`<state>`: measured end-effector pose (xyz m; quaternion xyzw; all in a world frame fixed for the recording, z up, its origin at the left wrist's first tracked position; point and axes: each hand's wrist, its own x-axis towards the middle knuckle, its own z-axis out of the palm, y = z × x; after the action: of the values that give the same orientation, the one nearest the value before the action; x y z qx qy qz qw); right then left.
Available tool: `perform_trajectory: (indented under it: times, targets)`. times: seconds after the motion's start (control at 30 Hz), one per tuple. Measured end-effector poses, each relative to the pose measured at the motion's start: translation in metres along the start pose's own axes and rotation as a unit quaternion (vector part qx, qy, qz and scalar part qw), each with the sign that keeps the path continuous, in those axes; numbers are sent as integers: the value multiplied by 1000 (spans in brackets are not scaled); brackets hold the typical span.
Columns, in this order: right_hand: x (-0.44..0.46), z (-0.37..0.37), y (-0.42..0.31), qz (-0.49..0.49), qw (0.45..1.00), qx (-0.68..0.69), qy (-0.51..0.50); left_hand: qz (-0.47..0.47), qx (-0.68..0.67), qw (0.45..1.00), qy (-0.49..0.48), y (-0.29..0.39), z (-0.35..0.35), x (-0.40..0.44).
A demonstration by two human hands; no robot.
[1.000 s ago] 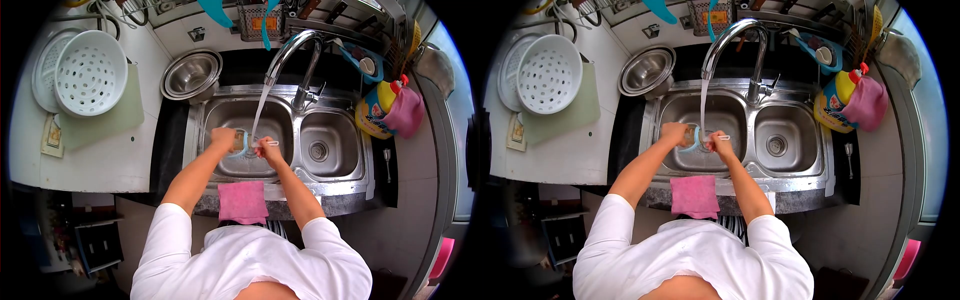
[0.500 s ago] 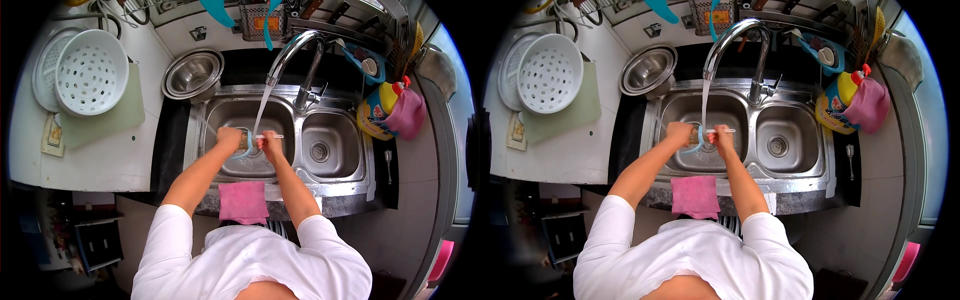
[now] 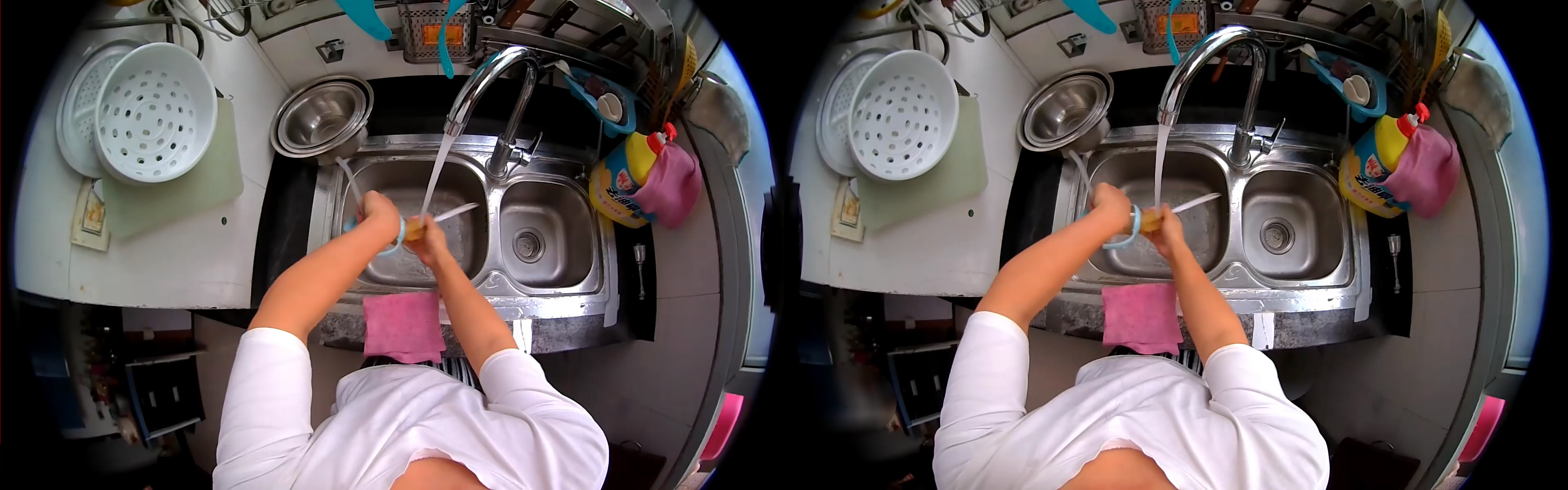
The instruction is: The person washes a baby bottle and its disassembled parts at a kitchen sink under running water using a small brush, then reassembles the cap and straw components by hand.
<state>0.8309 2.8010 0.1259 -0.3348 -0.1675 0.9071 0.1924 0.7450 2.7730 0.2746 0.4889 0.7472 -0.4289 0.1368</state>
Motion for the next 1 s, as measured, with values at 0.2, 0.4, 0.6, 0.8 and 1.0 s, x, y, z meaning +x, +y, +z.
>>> perform_trajectory:
  times: [0.2, 0.4, 0.6, 0.8, 1.0]
  targets:
    - [-10, 21, -10, -32, 972, -232, 26, -43, 6, 999, 6, -31, 8, -8]
    - [-1, 19, -22, -124, 955, -250, 96, 17, -192, 978, 76, -46, 26, -20]
    - [-18, -2, -52, -151, 948, -237, 152, 113, -470, 863, 147, -17, 62, 10]
    - [-32, -23, -68, -235, 917, -271, 172, 183, -578, 770, 199, 16, 60, 27]
    - [-31, -37, -78, -329, 865, -339, 167, 225, -631, 706, 231, 8, 63, 28]
